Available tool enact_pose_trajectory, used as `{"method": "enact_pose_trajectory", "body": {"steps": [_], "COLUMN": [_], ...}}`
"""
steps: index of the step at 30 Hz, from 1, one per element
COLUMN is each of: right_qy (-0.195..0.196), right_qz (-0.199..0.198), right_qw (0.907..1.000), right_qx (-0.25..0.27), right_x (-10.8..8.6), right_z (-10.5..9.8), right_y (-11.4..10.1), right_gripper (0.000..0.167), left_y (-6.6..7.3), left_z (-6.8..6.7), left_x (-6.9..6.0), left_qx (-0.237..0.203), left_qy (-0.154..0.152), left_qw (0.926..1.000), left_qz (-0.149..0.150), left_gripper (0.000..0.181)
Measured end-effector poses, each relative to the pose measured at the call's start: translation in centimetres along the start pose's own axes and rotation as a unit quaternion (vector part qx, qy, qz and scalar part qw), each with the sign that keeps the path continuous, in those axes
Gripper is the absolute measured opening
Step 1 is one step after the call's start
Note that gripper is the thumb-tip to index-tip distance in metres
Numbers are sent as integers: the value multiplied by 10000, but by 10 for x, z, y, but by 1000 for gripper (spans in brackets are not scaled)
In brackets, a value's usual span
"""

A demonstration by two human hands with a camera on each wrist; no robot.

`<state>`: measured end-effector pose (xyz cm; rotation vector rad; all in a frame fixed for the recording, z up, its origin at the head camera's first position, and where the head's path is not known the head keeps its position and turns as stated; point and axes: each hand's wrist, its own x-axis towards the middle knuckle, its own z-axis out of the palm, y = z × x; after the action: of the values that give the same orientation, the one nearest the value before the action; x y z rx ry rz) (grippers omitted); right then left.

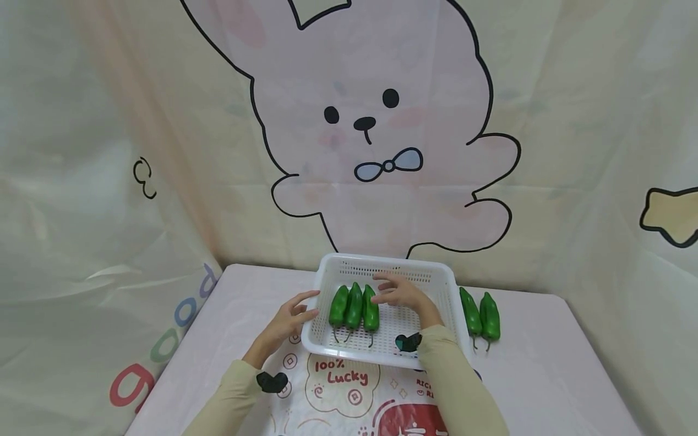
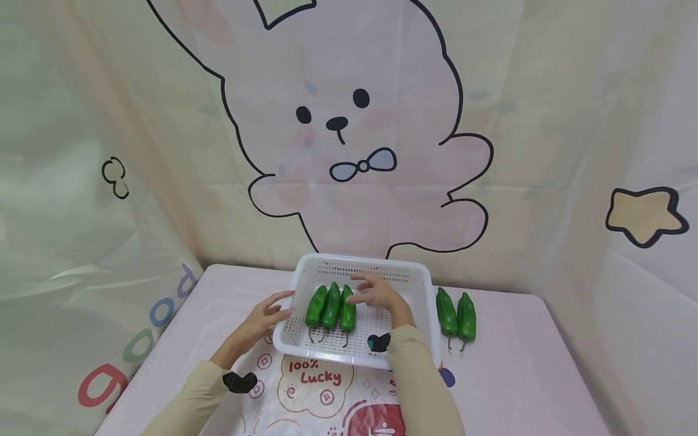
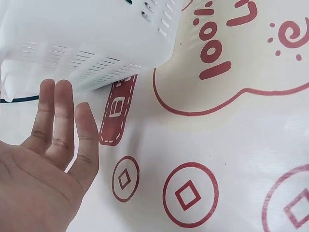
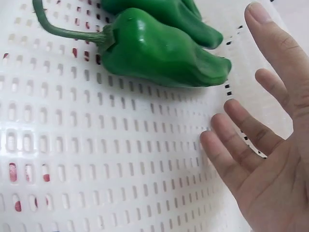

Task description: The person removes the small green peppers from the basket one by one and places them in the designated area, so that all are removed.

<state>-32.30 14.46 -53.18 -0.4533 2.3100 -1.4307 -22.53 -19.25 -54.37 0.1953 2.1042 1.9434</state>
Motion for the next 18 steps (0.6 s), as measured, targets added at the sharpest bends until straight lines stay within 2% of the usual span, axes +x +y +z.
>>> {"method": "enact_pose_trajectory", "body": {"steps": [9,18], "right_qy": [154,157], "right_qz": [179,25], "right_qw": [9997,9997], "right_qx": [83,-178], "right_x": [3,7], "right_z": [8,13], "right_y": [8,9], "right_gripper": [78,79], "left_y": [0,0], "left_z": [0,1], "left_x": [-1,-1], "left_qx": [-137,-179], "left_qy": [-14,-43], "left_qw": [9999,9998], "left_qz": [-19,6], "left_gripper": [59,59]}}
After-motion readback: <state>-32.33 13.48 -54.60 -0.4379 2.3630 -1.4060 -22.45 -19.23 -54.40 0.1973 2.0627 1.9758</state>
